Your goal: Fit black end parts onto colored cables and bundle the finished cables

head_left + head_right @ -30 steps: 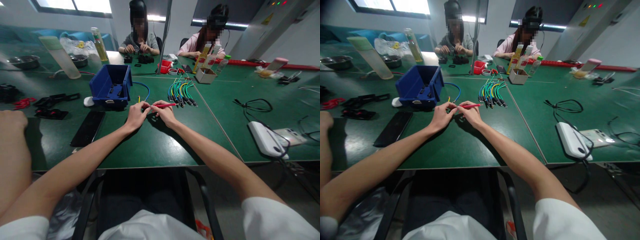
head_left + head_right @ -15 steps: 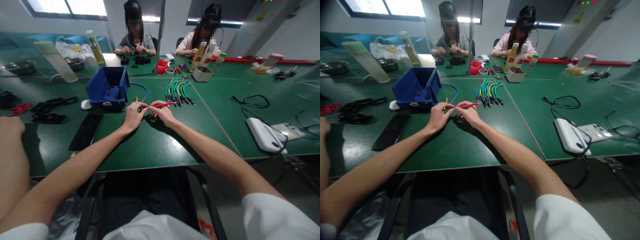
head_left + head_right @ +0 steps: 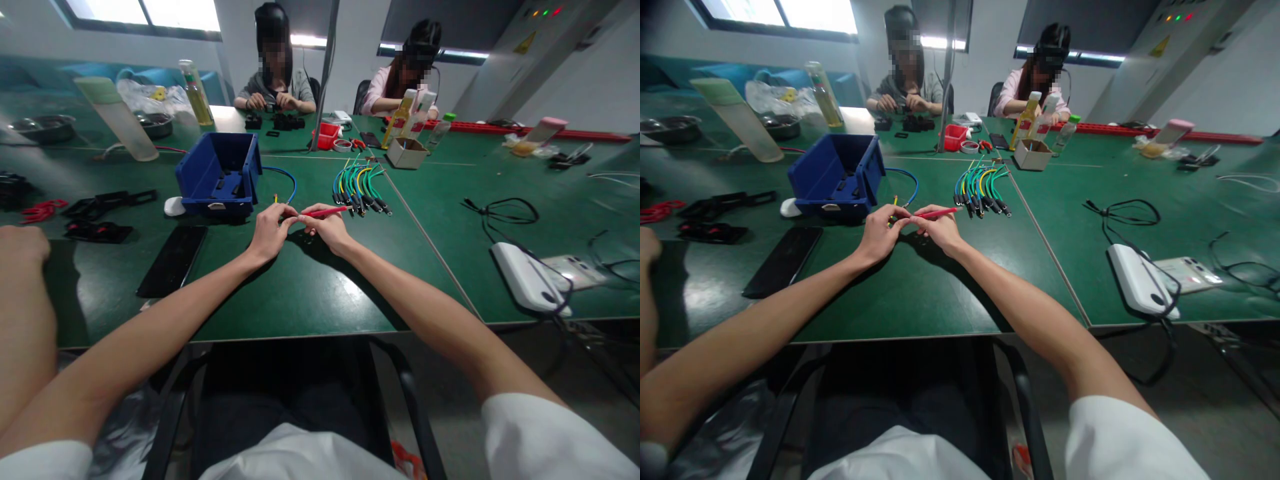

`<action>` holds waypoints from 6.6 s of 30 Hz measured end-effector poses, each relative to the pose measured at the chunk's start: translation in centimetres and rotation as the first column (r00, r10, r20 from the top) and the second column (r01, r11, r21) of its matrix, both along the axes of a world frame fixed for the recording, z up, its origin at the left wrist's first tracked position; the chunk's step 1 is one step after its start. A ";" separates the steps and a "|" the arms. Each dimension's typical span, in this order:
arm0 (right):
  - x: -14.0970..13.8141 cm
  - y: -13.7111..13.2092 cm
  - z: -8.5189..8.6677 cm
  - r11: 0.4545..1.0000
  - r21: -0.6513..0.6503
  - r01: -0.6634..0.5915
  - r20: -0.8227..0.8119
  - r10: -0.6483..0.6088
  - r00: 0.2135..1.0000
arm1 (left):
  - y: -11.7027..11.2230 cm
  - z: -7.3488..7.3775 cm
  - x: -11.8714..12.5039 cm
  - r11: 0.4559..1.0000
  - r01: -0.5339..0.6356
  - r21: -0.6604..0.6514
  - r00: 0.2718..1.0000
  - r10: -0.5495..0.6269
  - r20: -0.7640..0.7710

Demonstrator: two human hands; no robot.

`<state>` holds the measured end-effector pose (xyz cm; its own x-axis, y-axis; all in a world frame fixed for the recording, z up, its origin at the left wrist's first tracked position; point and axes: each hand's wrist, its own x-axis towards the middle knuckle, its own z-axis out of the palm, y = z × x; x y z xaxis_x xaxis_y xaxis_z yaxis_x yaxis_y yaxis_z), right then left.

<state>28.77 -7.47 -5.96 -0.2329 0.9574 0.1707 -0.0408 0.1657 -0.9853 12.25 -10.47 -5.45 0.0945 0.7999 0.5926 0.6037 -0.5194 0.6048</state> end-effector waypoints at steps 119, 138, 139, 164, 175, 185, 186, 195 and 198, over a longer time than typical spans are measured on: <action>0.7 -0.4 0.6 0.997 -0.051 -0.063 0.009 0.064 0.998 | -0.2 -0.2 0.1 0.992 0.122 0.008 0.992 -0.122 0.036; 0.6 0.2 0.6 0.989 -0.119 -0.087 -0.118 0.073 0.990 | -0.6 0.0 0.6 0.987 0.149 -0.060 0.980 -0.140 0.140; 0.7 0.2 0.6 0.988 -0.117 -0.101 -0.114 0.088 0.990 | -0.6 -0.1 0.6 0.985 0.154 -0.080 0.975 -0.139 0.171; 1.2 0.1 0.9 0.973 -0.151 -0.175 -0.075 0.165 0.983 | -0.6 0.6 0.1 0.983 0.084 -0.165 0.987 -0.059 0.150; 1.3 0.3 0.7 0.989 -0.106 -0.104 -0.121 0.091 0.989 | 0.3 -0.3 -0.4 0.987 0.056 -0.150 0.987 -0.032 0.157; 1.4 0.2 0.7 0.991 -0.074 -0.115 -0.111 0.106 0.988 | 0.1 -0.2 -0.5 0.991 0.119 -0.067 0.985 -0.110 0.131; 1.4 0.3 0.7 0.990 -0.073 -0.122 -0.114 0.114 0.987 | 0.0 -0.2 -0.4 0.990 0.123 -0.068 0.985 -0.114 0.131; 1.3 0.2 1.2 0.985 -0.159 -0.069 -0.188 0.039 0.981 | 0.1 0.0 -0.3 0.985 0.080 -0.155 0.973 -0.043 0.228; 1.4 0.4 1.2 0.981 -0.188 -0.050 -0.239 0.003 0.971 | 0.7 -0.5 -0.6 0.973 0.104 -0.207 0.943 -0.030 0.330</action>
<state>30.12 -7.08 -4.72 -0.2339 0.9715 0.0379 -0.2780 -0.0295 -0.9601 11.69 -9.78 -5.90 -0.0148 0.9114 0.4114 0.3250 -0.3847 0.8639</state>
